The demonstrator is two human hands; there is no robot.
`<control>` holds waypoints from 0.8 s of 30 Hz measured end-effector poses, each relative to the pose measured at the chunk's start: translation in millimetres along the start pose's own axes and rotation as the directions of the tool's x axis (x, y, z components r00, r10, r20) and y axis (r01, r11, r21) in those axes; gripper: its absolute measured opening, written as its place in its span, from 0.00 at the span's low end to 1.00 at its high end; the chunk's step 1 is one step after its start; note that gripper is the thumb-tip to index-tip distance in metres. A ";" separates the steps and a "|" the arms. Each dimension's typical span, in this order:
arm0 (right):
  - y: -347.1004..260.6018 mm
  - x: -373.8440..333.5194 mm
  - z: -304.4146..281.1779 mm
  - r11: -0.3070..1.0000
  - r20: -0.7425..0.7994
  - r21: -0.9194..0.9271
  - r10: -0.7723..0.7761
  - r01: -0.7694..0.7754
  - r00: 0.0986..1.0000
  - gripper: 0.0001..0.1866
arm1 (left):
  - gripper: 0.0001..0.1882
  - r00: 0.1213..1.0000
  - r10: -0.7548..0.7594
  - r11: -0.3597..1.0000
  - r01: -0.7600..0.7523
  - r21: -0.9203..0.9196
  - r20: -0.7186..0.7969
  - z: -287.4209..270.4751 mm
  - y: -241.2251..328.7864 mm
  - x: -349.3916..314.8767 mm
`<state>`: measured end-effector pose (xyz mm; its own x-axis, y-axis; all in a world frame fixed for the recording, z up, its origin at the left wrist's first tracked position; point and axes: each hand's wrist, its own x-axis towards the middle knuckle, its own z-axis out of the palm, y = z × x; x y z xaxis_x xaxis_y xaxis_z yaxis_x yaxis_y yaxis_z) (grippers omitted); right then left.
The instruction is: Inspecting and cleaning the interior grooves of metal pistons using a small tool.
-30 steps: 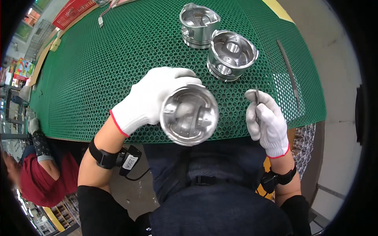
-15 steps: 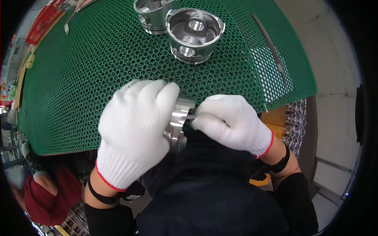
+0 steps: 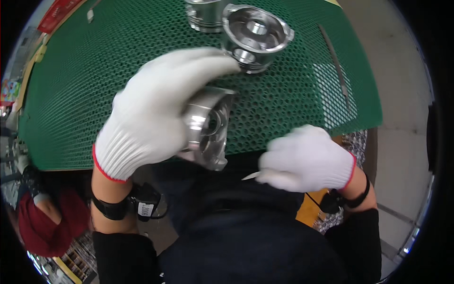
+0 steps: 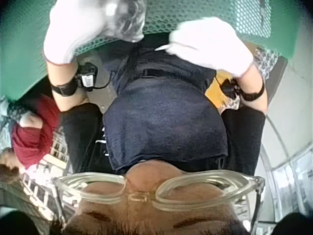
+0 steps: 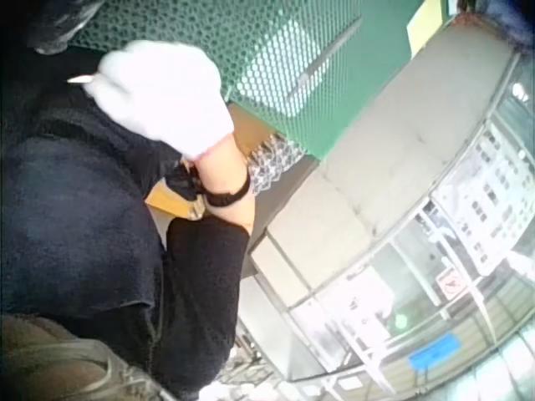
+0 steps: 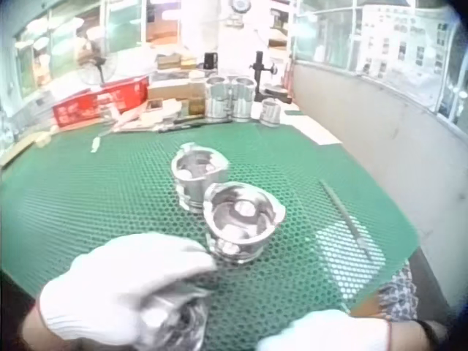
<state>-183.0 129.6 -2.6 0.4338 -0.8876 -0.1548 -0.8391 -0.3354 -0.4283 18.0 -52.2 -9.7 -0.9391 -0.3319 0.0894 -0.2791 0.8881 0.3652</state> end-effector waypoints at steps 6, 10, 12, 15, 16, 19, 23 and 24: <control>8.6 -13.0 25.8 0.775 -0.200 0.631 0.118 0.036 0.973 0.07 | 0.49 0.561 -0.666 0.479 -0.183 -0.859 -0.491 62.8 36.6 -85.5; -3.5 5.7 20.2 0.606 -0.123 0.792 0.032 0.078 0.992 0.09 | 0.73 0.801 -0.523 0.582 0.085 -0.809 -0.292 50.5 4.2 -102.3; -1.0 7.4 25.8 0.521 -0.055 0.853 0.017 0.038 0.998 0.10 | 0.64 0.825 -0.357 0.850 0.093 -0.518 -0.438 54.8 1.3 -103.0; 2.3 -25.9 33.6 0.362 0.029 0.928 0.173 -0.091 0.985 0.11 | 0.40 0.784 -0.555 0.415 -0.029 -0.909 -0.278 63.1 5.7 -138.0; 1.3 -35.1 37.3 0.299 0.033 0.948 0.242 -0.107 0.970 0.11 | 0.31 0.722 -0.660 0.362 0.061 -0.930 -0.209 53.0 5.0 -141.7; -4.3 -29.8 34.9 0.441 -0.043 0.896 0.209 -0.055 0.977 0.10 | 0.29 0.916 -0.207 0.928 0.073 -0.364 -0.343 33.5 -14.6 -95.0; -10.0 -5.5 27.1 0.446 -0.085 0.893 0.289 -0.056 0.953 0.09 | 0.24 0.939 0.090 0.996 -0.087 0.021 -0.331 11.7 -12.8 -43.5; -7.3 -7.3 23.9 0.316 -0.013 0.941 0.393 -0.121 0.920 0.09 | 0.23 0.930 0.160 0.981 -0.111 0.161 -0.330 3.9 -2.0 -27.6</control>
<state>-172.2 146.0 -19.7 0.0651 -0.9522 -0.2986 -0.0084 0.2987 -0.9543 43.7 -43.5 -16.4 -0.8522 -0.2718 0.4472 -0.2014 0.9591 0.1990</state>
